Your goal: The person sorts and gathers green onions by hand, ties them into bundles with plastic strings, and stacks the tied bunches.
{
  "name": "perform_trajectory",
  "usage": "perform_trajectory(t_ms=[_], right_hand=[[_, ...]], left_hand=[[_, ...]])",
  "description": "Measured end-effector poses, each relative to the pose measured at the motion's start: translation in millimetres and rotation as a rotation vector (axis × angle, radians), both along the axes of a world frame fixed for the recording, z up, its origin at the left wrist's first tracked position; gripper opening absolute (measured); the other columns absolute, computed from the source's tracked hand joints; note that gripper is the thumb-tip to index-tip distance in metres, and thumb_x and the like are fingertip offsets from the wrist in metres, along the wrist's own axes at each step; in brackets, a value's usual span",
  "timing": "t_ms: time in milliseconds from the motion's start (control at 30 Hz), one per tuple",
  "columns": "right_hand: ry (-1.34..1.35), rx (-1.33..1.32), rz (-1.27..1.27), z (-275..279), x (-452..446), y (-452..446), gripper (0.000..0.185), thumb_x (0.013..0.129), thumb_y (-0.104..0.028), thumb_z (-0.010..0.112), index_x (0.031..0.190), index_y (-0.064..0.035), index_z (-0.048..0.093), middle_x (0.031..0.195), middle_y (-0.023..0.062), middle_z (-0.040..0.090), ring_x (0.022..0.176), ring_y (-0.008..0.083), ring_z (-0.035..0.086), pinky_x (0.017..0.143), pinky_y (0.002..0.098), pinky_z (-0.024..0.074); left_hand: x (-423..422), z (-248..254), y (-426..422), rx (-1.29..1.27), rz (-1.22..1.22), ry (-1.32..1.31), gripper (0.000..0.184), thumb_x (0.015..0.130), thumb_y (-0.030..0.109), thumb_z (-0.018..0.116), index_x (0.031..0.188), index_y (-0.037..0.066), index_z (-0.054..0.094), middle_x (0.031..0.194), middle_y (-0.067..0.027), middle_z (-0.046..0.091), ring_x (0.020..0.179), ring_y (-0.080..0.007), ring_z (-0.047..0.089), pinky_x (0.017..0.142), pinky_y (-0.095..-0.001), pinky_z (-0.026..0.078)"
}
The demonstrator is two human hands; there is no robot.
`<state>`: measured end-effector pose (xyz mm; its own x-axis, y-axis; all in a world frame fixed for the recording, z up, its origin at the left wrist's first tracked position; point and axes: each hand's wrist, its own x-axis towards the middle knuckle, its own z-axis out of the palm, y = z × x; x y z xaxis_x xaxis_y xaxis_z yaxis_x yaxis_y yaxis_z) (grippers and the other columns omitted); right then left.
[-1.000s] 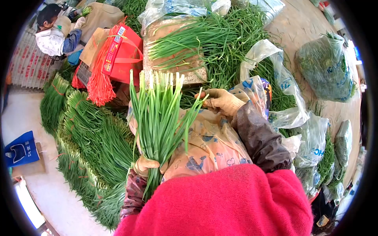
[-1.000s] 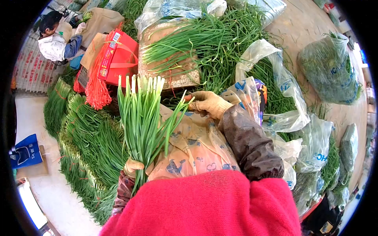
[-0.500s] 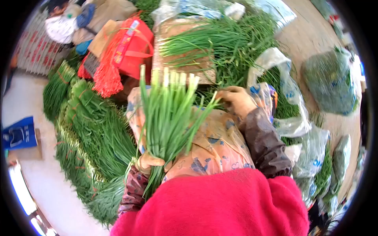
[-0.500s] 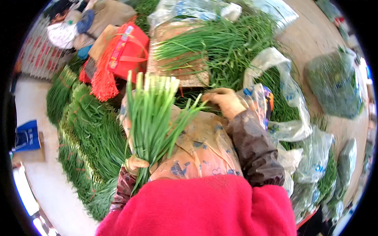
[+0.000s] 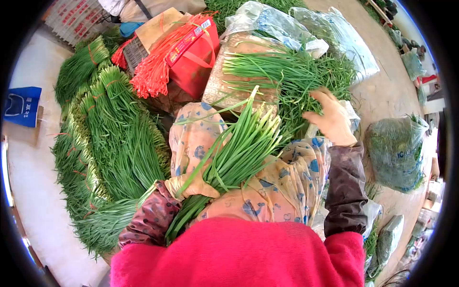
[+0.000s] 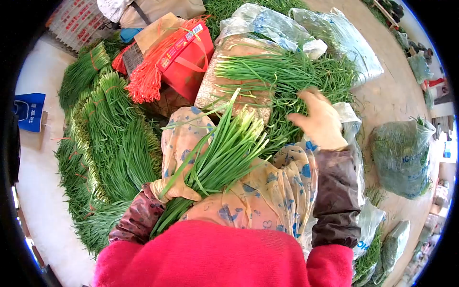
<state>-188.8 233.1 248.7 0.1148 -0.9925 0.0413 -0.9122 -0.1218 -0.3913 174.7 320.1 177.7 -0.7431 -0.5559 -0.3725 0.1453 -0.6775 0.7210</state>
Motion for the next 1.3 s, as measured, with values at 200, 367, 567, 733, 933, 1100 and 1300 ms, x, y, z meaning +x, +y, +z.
perform_trajectory(t_ms=[200, 367, 567, 733, 933, 1100, 1300], right_hand=[[0.351, 0.284, 0.605, 41.4, 118.2, -34.7, 0.071, 0.061, -0.047, 0.077, 0.112, -0.0023, 0.057, 0.117, 0.0136, 0.057, 0.117, 0.0309, 0.049, 0.099, 0.0416, 0.0368], [0.453, 0.829, 0.634, 3.9, 155.9, -49.5, 0.085, 0.059, -0.056, 0.079, 0.123, -0.0061, 0.053, 0.111, 0.0177, 0.064, 0.101, 0.0326, 0.063, 0.084, 0.0419, 0.0501], [-0.160, 0.810, 0.622, -23.1, 133.3, -24.9, 0.046, 0.078, -0.028, 0.070, 0.120, -0.0110, 0.060, 0.099, 0.0105, 0.068, 0.089, 0.0236, 0.064, 0.078, 0.0345, 0.0492], [-0.676, 0.643, 0.010, -24.4, 114.7, -17.3, 0.031, 0.086, -0.025, 0.063, 0.111, -0.0058, 0.062, 0.087, 0.0020, 0.067, 0.072, 0.0104, 0.059, 0.062, 0.0272, 0.0477], [-1.798, 0.384, -0.642, -54.0, 67.1, -37.5, 0.025, 0.099, -0.028, 0.048, 0.103, -0.0076, 0.062, 0.073, -0.0046, 0.048, 0.046, 0.0040, 0.032, 0.039, 0.0204, 0.0244], [-2.149, 0.133, -0.507, -53.2, 3.2, -41.8, 0.031, 0.100, -0.028, 0.041, 0.101, -0.0022, 0.058, 0.075, -0.0050, 0.046, 0.048, 0.0022, 0.028, 0.040, 0.0199, 0.0208], [-2.025, -0.109, -0.497, -72.1, -83.1, -25.2, 0.030, 0.098, -0.028, 0.047, 0.101, -0.0010, 0.059, 0.074, -0.0022, 0.050, 0.049, 0.0047, 0.037, 0.043, 0.0209, 0.0309]], left_hand=[[-1.6, 15.0, -13.0, -0.190, -0.357, -0.329, 0.088, 0.071, 0.002, 0.074, 0.146, 0.006, 0.028, 0.137, -0.0096, 0.048, 0.122, -0.0175, 0.045, 0.103, -0.0335, 0.038], [-1.0, -2.1, -4.8, -0.176, -0.320, -0.177, 0.084, 0.071, 0.004, 0.070, 0.144, 0.005, 0.030, 0.125, -0.0074, 0.056, 0.114, -0.0155, 0.050, 0.097, -0.0305, 0.041], [4.3, -17.4, 1.5, -0.590, -0.331, -0.403, 0.097, 0.071, 0.017, 0.070, 0.150, 0.010, 0.015, 0.118, -0.0158, 0.059, 0.108, -0.0271, 0.058, 0.092, -0.0356, 0.045], [1.6, -17.0, -4.9, -0.696, -0.308, -0.452, 0.102, 0.071, 0.017, 0.069, 0.151, 0.013, 0.006, 0.117, -0.0223, 0.058, 0.110, -0.0361, 0.056, 0.092, -0.0378, 0.045], [-0.6, 13.1, -9.3, -0.722, -0.327, -0.519, 0.098, 0.066, 0.002, 0.064, 0.151, 0.014, 0.016, 0.140, -0.0241, 0.039, 0.126, -0.0345, 0.045, 0.101, -0.0349, 0.038], [2.2, 11.2, -2.9, -0.363, -0.184, -0.355, 0.072, 0.068, -0.003, 0.066, 0.136, 0.006, 0.044, 0.128, -0.0070, 0.052, 0.115, -0.0146, 0.048, 0.099, -0.0301, 0.037], [18.7, 21.7, 1.7, 0.060, -0.114, -0.303, 0.071, 0.064, -0.011, 0.068, 0.130, 0.006, 0.049, 0.118, -0.0029, 0.056, 0.104, -0.0156, 0.053, 0.081, -0.0289, 0.048]])
